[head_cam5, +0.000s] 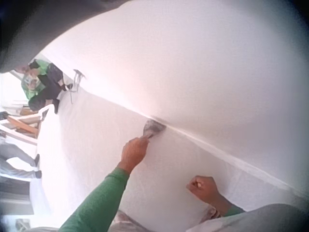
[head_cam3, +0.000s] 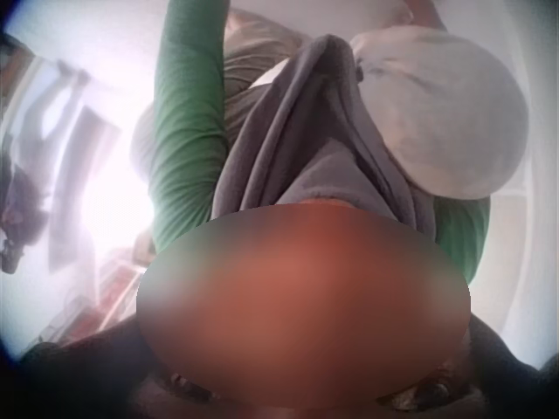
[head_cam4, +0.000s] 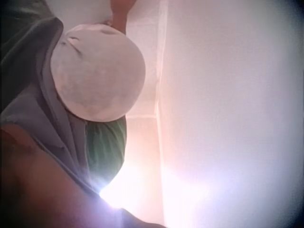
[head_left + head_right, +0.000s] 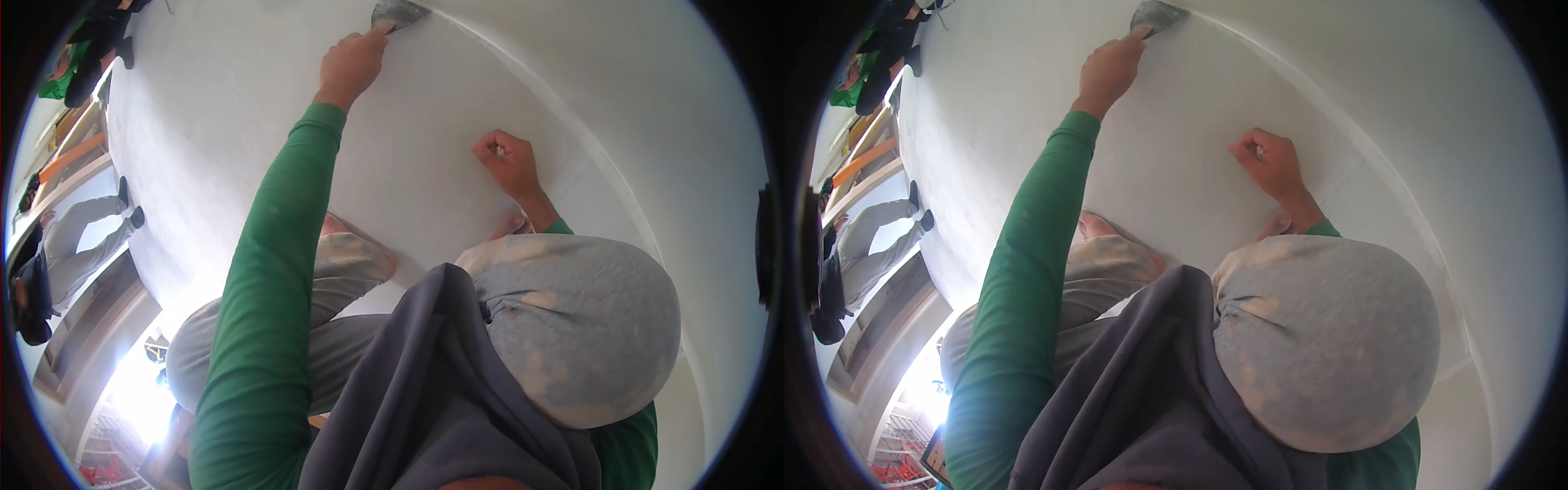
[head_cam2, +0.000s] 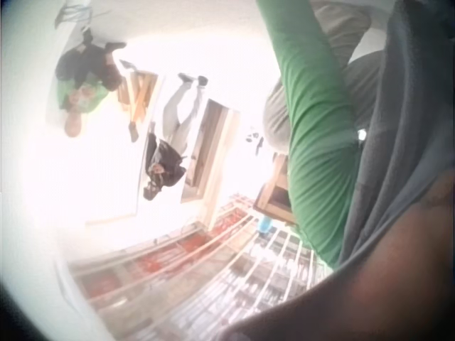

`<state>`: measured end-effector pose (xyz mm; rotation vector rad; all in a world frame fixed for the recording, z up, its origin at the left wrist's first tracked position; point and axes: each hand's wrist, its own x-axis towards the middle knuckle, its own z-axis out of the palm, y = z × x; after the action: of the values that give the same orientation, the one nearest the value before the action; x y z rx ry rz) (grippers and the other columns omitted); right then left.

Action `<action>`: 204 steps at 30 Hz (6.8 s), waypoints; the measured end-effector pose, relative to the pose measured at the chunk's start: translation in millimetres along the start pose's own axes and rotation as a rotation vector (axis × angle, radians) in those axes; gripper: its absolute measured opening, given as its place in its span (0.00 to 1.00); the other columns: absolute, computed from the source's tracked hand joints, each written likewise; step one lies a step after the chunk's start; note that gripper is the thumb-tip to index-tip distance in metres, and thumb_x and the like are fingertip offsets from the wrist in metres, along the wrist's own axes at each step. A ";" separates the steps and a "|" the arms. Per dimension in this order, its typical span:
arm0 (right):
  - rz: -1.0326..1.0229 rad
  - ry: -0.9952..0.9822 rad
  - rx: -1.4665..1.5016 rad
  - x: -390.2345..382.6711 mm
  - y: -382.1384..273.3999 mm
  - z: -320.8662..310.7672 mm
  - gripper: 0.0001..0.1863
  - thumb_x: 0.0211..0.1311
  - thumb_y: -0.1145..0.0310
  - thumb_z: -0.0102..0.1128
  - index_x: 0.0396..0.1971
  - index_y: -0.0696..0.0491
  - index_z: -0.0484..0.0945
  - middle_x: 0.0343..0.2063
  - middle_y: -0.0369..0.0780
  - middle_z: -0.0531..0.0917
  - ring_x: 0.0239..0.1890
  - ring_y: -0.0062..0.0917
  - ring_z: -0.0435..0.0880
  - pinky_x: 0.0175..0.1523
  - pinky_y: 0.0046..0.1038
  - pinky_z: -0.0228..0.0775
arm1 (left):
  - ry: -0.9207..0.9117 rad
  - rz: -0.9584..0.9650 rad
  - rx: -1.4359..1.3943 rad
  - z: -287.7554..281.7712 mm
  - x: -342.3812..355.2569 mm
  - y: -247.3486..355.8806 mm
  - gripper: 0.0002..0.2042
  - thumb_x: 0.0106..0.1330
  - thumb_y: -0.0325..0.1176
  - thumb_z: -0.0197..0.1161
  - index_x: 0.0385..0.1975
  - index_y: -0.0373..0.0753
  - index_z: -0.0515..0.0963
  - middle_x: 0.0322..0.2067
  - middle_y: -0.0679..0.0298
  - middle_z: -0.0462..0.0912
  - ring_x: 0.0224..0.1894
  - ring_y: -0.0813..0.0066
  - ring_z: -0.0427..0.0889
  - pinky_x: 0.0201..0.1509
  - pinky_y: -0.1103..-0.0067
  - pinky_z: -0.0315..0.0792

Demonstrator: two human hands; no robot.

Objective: The person sits on the floor and applies a strip of white wallpaper to the wall using a putty knife to smooth it out. They carefully align the strip and press it against the surface to remove air bubbles.

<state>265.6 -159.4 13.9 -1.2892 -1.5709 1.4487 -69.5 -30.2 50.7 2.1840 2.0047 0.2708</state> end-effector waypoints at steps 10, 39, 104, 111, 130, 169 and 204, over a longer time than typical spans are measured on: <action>0.009 -0.011 0.016 -1.5 0.7 0.2 0.11 0.71 0.64 0.75 0.33 0.56 0.87 0.25 0.33 0.87 0.27 0.15 0.79 0.35 0.24 0.73 | -0.036 -0.041 -0.012 2.0 -25.7 -17.4 0.18 0.80 0.46 0.59 0.67 0.67 0.82 0.39 0.57 0.89 0.41 0.51 0.89 0.46 0.57 0.83; 0.011 -0.012 0.003 0.6 2.6 -0.6 0.11 0.71 0.62 0.75 0.34 0.55 0.87 0.26 0.33 0.88 0.27 0.16 0.80 0.37 0.24 0.74 | 0.029 -0.027 -0.038 -5.4 2.6 -11.0 0.17 0.80 0.46 0.60 0.65 0.64 0.84 0.38 0.59 0.90 0.42 0.53 0.90 0.47 0.59 0.83; 0.005 -0.008 0.021 -4.7 -7.4 -0.9 0.11 0.71 0.59 0.74 0.36 0.53 0.87 0.25 0.36 0.87 0.27 0.22 0.81 0.35 0.29 0.74 | -0.149 -0.064 0.220 -33.9 29.7 -10.4 0.18 0.79 0.50 0.58 0.66 0.67 0.83 0.44 0.58 0.93 0.47 0.49 0.90 0.52 0.55 0.84; 0.019 -0.053 -0.032 -6.1 -12.3 -6.3 0.12 0.71 0.58 0.73 0.36 0.52 0.87 0.26 0.39 0.87 0.28 0.27 0.84 0.37 0.30 0.76 | 0.191 -0.133 -0.135 -5.8 -25.7 -11.4 0.21 0.79 0.46 0.64 0.67 0.50 0.82 0.49 0.52 0.92 0.48 0.49 0.91 0.52 0.59 0.83; -0.020 -0.030 -0.059 -13.3 -2.4 -7.5 0.13 0.69 0.56 0.73 0.37 0.51 0.87 0.28 0.41 0.86 0.29 0.35 0.85 0.38 0.35 0.77 | 0.155 -0.559 -0.728 57.5 86.5 59.0 0.13 0.70 0.37 0.64 0.40 0.35 0.91 0.33 0.54 0.91 0.39 0.48 0.91 0.44 0.63 0.82; -0.145 -0.026 -0.159 -14.5 -8.0 -6.3 0.12 0.66 0.59 0.78 0.38 0.50 0.84 0.25 0.36 0.82 0.24 0.31 0.81 0.34 0.33 0.76 | 0.143 -0.506 -0.468 50.0 81.7 78.7 0.19 0.63 0.43 0.69 0.46 0.35 0.92 0.37 0.44 0.92 0.44 0.44 0.93 0.55 0.60 0.84; 0.029 -0.037 -0.029 -10.3 -9.9 -7.6 0.12 0.68 0.58 0.76 0.40 0.51 0.88 0.25 0.38 0.86 0.25 0.26 0.81 0.36 0.30 0.75 | 0.045 -0.254 -0.541 35.0 13.5 108.2 0.16 0.68 0.42 0.74 0.48 0.37 0.90 0.38 0.58 0.92 0.38 0.66 0.92 0.44 0.71 0.81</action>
<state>273.5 -165.6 26.6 -1.3133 -1.6087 1.4804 44.7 -26.0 43.3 1.5923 1.9146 0.7307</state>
